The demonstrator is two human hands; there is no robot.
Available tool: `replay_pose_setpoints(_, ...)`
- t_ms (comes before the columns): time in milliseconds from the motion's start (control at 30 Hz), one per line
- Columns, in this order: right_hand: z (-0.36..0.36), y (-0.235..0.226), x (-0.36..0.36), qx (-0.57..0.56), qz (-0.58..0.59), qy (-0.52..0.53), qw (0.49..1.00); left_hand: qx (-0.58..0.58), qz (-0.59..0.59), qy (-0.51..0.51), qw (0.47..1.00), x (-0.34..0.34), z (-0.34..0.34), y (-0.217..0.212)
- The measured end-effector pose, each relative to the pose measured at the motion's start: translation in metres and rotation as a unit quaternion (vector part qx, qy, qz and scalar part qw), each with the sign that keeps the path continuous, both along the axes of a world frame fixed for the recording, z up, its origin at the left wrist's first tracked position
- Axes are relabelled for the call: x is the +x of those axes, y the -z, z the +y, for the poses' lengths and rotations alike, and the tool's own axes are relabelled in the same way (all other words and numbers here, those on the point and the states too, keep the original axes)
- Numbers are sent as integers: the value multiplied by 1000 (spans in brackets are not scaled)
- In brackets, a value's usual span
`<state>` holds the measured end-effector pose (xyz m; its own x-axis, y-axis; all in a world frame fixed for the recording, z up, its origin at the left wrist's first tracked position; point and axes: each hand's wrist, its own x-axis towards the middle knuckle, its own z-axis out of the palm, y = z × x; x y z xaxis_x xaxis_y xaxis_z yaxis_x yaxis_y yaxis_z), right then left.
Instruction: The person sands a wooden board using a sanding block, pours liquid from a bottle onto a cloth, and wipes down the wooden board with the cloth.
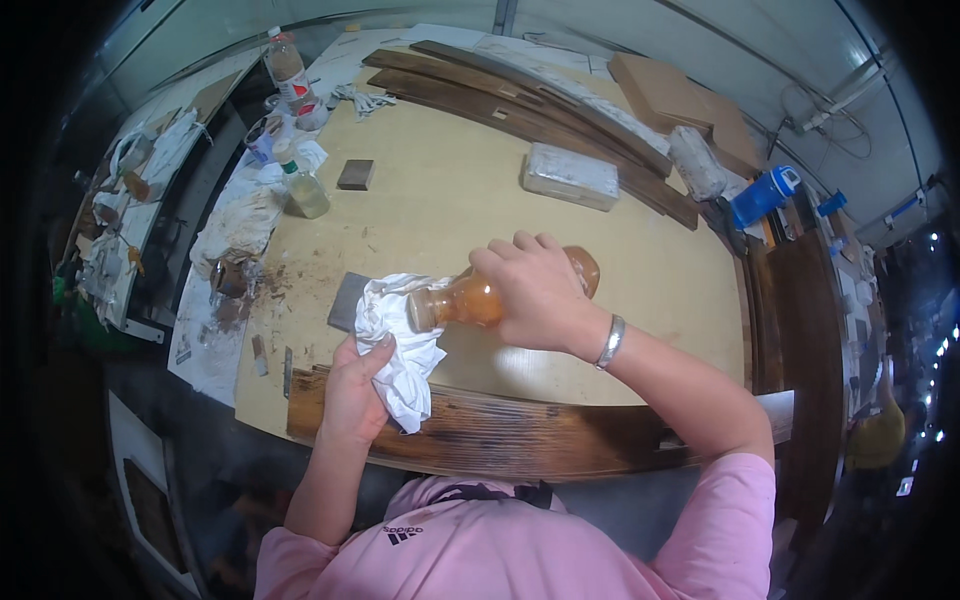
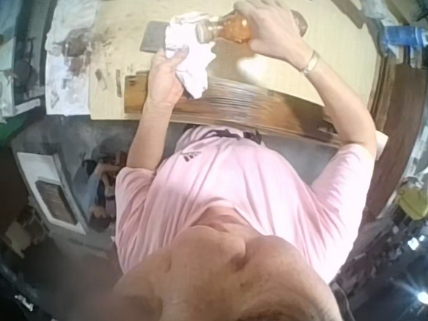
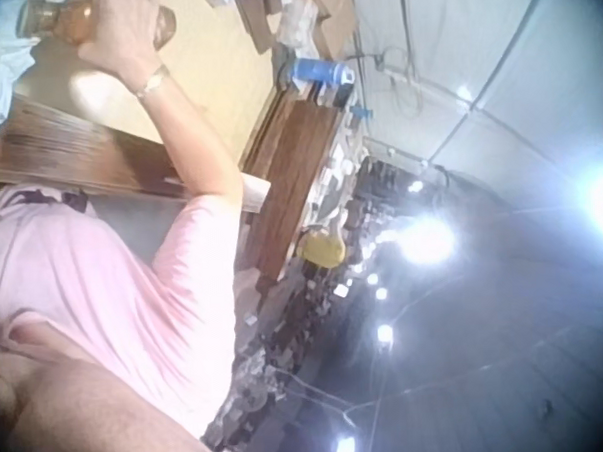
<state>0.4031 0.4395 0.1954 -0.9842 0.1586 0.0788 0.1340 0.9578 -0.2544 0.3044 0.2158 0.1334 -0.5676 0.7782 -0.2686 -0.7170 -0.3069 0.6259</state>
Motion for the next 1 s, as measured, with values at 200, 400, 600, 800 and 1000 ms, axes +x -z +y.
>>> replay_pose_setpoints(200,13,-15,10,126,31,6,992,-7,17,-1,1000,5,6,1)
replay_pose_setpoints(400,12,-17,18,147,32,15,989,2,22,0,1000,14,7,0)
replay_pose_setpoints(600,10,4,6,72,48,32,996,5,14,-12,1000,17,-8,2)
replay_pose_setpoints(800,47,82,-32,-373,100,127,914,-20,131,-150,980,8,-50,-28)
replay_pose_setpoints(1000,53,139,-38,-474,83,165,861,-255,620,-57,740,24,-115,-65)
